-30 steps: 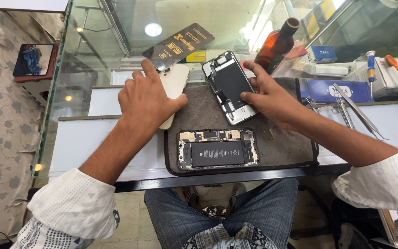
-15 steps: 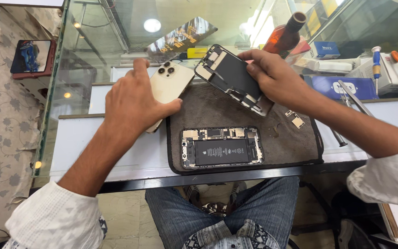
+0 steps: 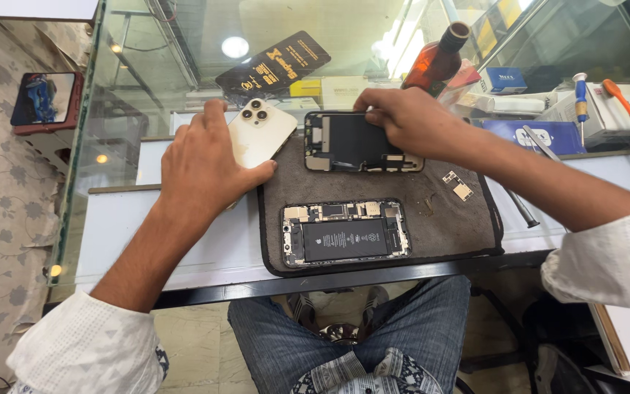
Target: The person disassembles a smartphone by removing screws and detaching internal components. They use tweezers and a screwdriver to carefully lift the display assembly and disconnect cables, then set the separated parts aside on the workbench.
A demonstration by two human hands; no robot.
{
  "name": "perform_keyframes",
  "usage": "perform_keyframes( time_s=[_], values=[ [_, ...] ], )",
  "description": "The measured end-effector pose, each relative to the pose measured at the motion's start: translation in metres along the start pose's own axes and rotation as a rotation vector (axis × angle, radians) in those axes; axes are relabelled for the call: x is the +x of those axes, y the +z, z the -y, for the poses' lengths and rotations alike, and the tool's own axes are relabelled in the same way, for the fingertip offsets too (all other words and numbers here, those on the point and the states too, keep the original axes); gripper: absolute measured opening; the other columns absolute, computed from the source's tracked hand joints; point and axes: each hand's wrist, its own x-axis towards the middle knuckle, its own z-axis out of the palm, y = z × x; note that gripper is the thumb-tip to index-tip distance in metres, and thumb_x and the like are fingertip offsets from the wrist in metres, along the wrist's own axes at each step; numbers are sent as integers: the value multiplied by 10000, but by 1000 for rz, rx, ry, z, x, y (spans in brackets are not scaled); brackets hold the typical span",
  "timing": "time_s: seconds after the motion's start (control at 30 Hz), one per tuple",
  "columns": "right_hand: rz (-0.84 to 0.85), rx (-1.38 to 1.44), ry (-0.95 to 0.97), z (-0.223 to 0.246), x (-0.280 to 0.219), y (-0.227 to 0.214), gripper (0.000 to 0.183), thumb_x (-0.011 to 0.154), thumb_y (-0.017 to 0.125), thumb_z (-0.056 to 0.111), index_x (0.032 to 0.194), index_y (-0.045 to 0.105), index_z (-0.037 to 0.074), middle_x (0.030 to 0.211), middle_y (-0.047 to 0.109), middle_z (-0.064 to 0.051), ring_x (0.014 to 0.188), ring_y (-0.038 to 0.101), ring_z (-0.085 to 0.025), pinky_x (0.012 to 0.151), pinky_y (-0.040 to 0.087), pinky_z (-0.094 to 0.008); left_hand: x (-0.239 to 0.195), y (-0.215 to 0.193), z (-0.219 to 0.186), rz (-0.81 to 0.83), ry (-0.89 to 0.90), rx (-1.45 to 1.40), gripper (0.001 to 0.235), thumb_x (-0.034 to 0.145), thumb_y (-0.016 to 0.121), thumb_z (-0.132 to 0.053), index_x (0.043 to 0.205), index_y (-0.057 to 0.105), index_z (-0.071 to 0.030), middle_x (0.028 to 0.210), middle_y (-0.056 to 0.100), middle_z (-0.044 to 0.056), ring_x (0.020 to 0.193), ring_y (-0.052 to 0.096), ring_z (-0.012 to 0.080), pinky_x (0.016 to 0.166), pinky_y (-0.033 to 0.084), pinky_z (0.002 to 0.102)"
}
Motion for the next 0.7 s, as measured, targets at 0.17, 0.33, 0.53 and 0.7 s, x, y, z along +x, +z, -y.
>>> perform_keyframes(
  time_s=[0.17,0.33,0.53,0.7],
  values=[
    [-62,76,-1,-2,19,23,223,1023,538,132,1200,635,39,960,733,-228,902,732,-370,793,549,-456,-11,-3,3,-48,-70,19,1003,644,919,-506,1311,472,95,1038,655,279,949,664,417,745,567,520],
    [-114,115,63,-10,25,32,229,1034,529,151,1200,626,27,1002,726,-236,938,718,-375,825,534,-467,-9,-10,10,-63,-94,6,984,682,905,-505,1303,467,120,1036,648,292,932,674,412,756,580,508],
    [-105,125,151,-15,16,28,248,1060,490,190,1202,597,17,959,723,-230,915,720,-354,811,527,-460,-1,-10,18,-38,-162,49,983,706,897,-528,1261,466,160,1030,632,309,928,670,435,764,585,520],
    [-107,137,151,-12,13,26,259,1059,485,196,1212,584,12,931,721,-223,888,724,-330,793,531,-448,-4,-6,19,-31,-192,63,978,711,891,-518,1264,466,166,1048,625,310,950,660,439,736,589,540]
  ],
)
